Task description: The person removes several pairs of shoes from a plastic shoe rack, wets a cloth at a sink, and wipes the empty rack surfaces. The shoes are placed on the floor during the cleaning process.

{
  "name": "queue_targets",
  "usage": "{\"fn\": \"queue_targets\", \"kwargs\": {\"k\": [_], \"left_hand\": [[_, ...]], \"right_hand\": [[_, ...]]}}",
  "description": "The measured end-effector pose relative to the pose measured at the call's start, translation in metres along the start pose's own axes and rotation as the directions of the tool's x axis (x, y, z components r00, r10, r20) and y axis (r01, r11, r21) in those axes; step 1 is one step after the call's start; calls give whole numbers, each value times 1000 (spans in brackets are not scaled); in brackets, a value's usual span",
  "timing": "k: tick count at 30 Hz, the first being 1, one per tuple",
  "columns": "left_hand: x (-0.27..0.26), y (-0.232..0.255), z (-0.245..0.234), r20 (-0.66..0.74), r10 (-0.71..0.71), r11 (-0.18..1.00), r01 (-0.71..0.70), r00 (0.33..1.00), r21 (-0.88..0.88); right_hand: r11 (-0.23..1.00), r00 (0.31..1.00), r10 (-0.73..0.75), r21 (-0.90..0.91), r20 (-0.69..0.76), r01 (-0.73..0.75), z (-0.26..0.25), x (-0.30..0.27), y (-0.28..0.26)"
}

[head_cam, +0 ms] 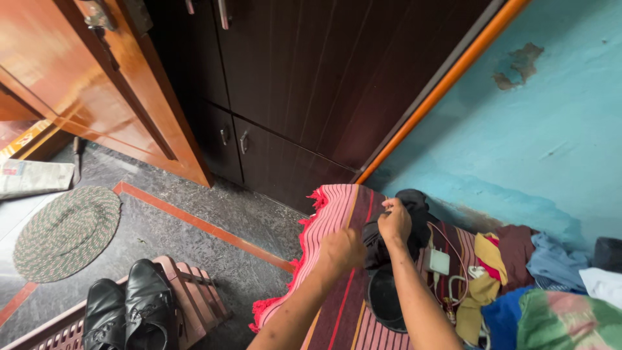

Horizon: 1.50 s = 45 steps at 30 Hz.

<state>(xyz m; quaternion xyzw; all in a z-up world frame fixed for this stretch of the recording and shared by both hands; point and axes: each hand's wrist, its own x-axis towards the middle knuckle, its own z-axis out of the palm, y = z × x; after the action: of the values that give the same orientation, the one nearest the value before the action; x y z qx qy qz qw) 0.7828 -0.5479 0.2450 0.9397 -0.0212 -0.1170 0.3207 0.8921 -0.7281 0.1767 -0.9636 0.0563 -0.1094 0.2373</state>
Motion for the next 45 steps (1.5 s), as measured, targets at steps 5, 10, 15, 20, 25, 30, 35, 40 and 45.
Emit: {"fn": "queue_targets", "kwargs": {"k": [5, 10, 15, 20, 25, 30, 35, 40, 45], "left_hand": [[-16, 11, 52, 253, 75, 981, -117, 965, 153], [-1, -5, 108, 95, 62, 988, -75, 994, 136], [-4, -22, 95, -10, 67, 998, -67, 998, 16], [-24, -29, 82, 52, 181, 983, -181, 982, 2], [-35, -27, 82, 70, 246, 969, -244, 967, -43], [-32, -67, 64, 75, 306, 951, -302, 949, -62], [-24, -71, 68, 58, 328, 941, -321, 943, -109], [-26, -82, 80, -22, 325, 923, -322, 946, -210], [-44, -156, 14, -38, 32, 964, -41, 999, -262]], "right_hand": [[990, 987, -123, 87, 101, 115, -6, 22, -71], [977, 938, -207, 112, 277, 182, -18, 19, -120], [917, 841, -395, 218, 369, 335, -22, 8, -156], [844, 612, -532, 310, 585, 438, -27, -5, -195], [845, 527, -527, 341, 667, 413, -33, -23, -241], [835, 509, -536, 334, 674, 437, -34, -35, -271], [841, 459, -517, 331, 722, 427, -36, -42, -283], [820, 379, -545, 380, 748, 428, -29, -37, -284], [785, 323, -602, 466, 730, 409, -11, -43, -287]]}}
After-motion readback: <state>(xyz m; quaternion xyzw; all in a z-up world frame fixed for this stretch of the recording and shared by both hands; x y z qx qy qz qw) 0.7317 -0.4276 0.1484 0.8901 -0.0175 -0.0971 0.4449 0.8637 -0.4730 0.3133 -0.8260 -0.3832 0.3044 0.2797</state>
